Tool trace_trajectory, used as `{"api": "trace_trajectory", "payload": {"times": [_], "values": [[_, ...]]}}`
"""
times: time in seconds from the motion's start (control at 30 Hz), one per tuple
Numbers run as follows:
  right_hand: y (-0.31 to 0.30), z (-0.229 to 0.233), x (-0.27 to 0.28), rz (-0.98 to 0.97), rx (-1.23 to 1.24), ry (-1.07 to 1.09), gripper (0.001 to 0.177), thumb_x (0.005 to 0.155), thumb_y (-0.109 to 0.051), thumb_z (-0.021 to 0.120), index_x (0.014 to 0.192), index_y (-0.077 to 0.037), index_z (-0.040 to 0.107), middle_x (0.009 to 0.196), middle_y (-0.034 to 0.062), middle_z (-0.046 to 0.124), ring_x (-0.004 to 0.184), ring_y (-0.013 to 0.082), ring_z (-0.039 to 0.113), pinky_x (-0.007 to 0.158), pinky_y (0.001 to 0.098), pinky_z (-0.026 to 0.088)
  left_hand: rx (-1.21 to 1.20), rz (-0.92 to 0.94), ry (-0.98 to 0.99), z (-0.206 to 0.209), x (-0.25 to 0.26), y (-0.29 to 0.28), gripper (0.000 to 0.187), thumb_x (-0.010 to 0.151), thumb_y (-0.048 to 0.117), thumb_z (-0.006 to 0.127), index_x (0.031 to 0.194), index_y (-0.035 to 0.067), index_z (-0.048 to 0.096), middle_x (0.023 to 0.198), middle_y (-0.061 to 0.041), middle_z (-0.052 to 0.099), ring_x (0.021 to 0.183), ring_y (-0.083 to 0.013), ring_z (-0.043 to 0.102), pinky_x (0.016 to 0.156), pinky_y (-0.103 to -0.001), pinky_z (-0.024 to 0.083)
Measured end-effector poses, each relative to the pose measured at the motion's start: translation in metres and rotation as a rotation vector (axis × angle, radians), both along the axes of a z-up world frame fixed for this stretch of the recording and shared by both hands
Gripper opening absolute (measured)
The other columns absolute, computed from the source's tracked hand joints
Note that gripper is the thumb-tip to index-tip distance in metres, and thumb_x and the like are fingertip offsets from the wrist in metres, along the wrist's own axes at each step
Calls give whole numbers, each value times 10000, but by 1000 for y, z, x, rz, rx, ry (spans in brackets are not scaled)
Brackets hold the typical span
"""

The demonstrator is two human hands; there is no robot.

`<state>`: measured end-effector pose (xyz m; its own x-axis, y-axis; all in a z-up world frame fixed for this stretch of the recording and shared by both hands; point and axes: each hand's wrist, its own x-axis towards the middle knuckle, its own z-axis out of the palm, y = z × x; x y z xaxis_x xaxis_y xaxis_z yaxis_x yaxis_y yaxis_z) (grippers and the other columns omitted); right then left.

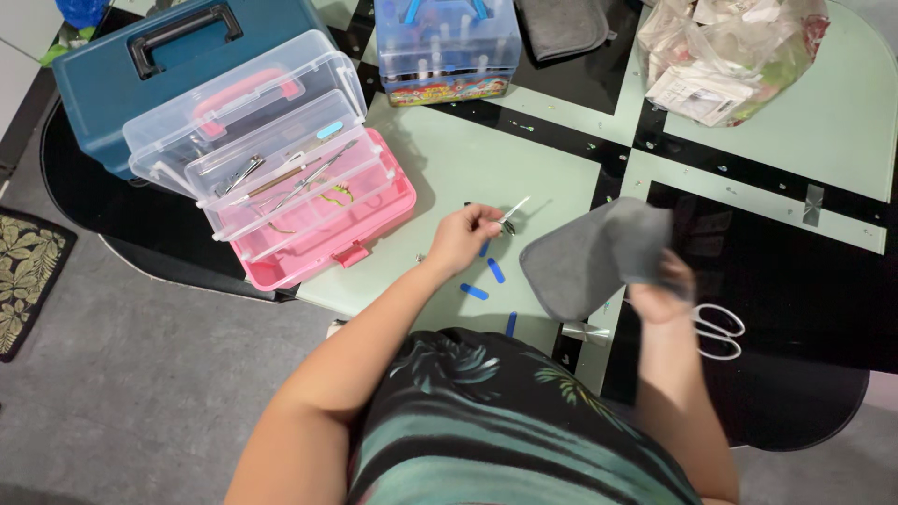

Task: The person wipes small metal tools with a gray cloth and places them into a pink multi-compartment toolbox. Then they open a plastic bag and sort nail art supplies, placing several small boxes into the same pink toolbox.

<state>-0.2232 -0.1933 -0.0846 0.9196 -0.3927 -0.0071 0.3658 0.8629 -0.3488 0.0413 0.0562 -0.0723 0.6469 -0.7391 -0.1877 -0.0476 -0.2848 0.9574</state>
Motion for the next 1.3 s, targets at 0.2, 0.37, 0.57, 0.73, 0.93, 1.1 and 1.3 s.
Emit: {"api": "trace_trajectory", "payload": {"times": [0.2,0.37,0.57,0.73,0.93,1.1,1.3], "values": [[74,10,62,-106,2,298,430,969,62,564,1394,-7,570,1056,126,670,594,72,549,475,180,410,-206,-50,316,15,-47,-28,182,944,127,693,1091,21,703,880,-14,732,786,-82,672,734,-278,548],[113,38,106,-278,-663,768,105,958,30,654,1061,8,658,864,57,671,552,53,510,475,218,375,12,21,-279,19,-63,-29,88,869,35,670,943,-12,679,784,-191,686,715,-324,677,687,-385,541],[101,19,115,-513,-1443,977,228,964,-128,735,818,25,650,658,42,606,550,131,545,530,304,441,-20,-10,-404,20,-65,-26,88,851,34,647,924,7,689,807,-216,692,783,-405,693,706,-450,540],[59,-20,125,-625,-1338,995,308,1037,-177,695,836,40,609,759,114,582,650,221,550,608,359,458,-4,-57,-157,26,-59,-30,140,897,142,704,934,10,732,760,-111,737,706,-241,724,692,-370,569],[16,11,115,-90,-87,639,304,1013,-332,528,1051,-85,702,1030,57,740,920,188,729,825,319,611,-286,40,367,26,-51,-20,177,923,122,728,1021,-21,697,819,-33,694,696,-109,666,661,-275,560],[78,22,109,140,-435,728,272,1014,-298,583,1077,-64,706,941,9,710,805,106,652,705,266,525,-358,220,465,23,-36,-35,207,912,95,783,1055,-36,712,878,-24,694,787,-85,641,704,-228,533],[112,71,116,-87,-1423,864,265,1022,-240,667,977,19,694,701,28,593,647,80,473,585,270,412,-362,196,694,46,-7,-20,202,879,128,778,1051,36,722,815,3,697,683,-69,619,567,-217,450]]}}
